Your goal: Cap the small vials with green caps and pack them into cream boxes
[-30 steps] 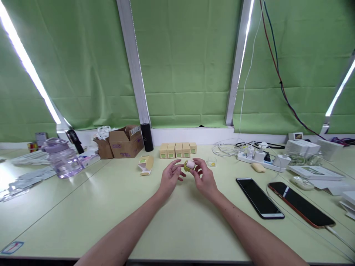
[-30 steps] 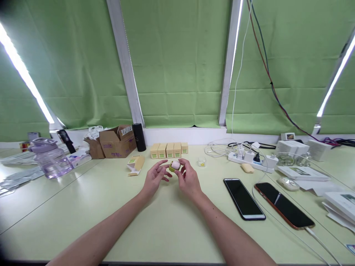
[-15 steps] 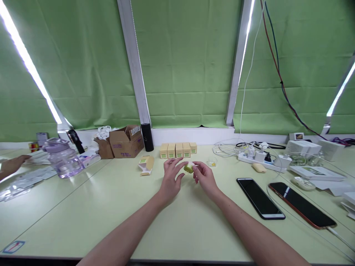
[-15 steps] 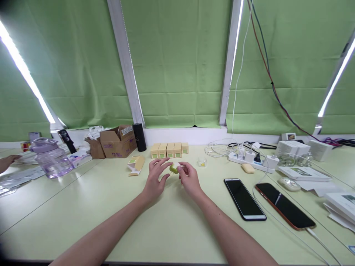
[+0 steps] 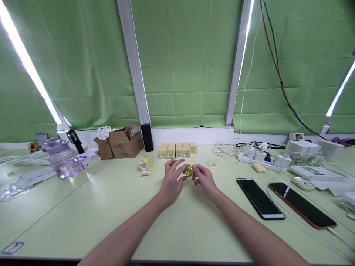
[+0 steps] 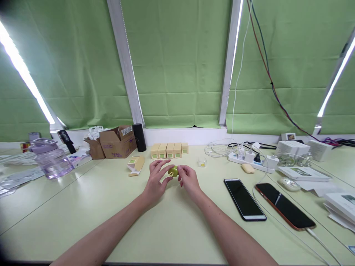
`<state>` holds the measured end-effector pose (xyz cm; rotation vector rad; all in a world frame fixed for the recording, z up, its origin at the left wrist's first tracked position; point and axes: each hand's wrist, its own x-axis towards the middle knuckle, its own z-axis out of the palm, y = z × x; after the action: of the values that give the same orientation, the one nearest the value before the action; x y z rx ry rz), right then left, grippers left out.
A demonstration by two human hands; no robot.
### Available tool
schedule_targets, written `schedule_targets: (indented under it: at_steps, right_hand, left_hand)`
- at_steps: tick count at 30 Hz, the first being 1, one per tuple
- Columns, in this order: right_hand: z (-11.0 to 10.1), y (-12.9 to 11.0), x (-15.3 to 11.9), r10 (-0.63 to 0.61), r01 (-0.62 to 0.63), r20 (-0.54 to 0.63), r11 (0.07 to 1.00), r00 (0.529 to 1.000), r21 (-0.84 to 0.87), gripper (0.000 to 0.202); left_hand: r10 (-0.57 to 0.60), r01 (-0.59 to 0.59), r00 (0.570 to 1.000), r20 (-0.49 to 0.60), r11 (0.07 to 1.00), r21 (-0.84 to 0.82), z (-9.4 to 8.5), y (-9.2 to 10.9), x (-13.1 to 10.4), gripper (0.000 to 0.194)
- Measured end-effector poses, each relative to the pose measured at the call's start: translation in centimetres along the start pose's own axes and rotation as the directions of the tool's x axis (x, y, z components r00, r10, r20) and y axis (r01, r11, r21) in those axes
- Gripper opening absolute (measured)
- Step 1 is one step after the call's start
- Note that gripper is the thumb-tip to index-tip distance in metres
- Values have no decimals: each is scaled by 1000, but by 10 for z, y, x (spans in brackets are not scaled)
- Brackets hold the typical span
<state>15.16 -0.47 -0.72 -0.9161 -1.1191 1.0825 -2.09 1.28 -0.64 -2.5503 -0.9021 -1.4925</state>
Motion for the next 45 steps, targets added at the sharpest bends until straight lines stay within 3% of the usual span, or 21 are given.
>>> schedule_targets:
  at_steps: [12, 16, 18, 20, 22, 25, 28, 33, 39, 45]
  right_hand:
    - [-7, 6, 3, 70, -71, 21, 997, 997, 38, 62]
    - [-11, 10, 10, -9, 10, 13, 998, 1000, -66, 59]
    - [-18, 13, 16, -109, 95, -58, 975, 992, -201, 52]
    - [-29, 17, 23, -248, 167, -187, 916, 951, -365, 40]
    - [-43, 18, 30, -329, 150, -260, 833, 908, -532, 34]
    - [-65, 19, 39, -387, -10, -324, 628, 863, -778, 37]
    - [-82, 20, 43, -353, -210, -379, 432, 856, -877, 48]
    - [-94, 24, 45, -224, -307, -398, 352, 890, -884, 40]
    - [-89, 22, 46, -176, -173, -239, 327, 955, -929, 18]
    - [-72, 30, 39, -114, -98, -146, 348, 983, -932, 16]
  left_hand:
    - [-90, 86, 995, -44, 992, -91, 3, -5, 1, 40]
    - [-197, 187, 978, -66, 972, -140, 3, -4, 3, 36]
    - [-261, 247, 963, -67, 954, -172, 3, -5, 4, 34]
    - [-325, 305, 943, -70, 929, -209, 3, -7, 4, 31]
    - [-387, 359, 919, -78, 900, -246, 4, -10, 5, 31]
    - [-471, 432, 878, -81, 855, -287, 6, -14, 5, 32]
    - [-516, 473, 854, -74, 827, -305, 5, -15, 6, 32]
    - [-558, 506, 827, -66, 790, -346, 5, -15, 7, 33]
    - [-606, 534, 794, -45, 732, -423, 6, -16, 7, 33]
    - [-657, 569, 753, -36, 679, -464, 9, -22, 5, 41]
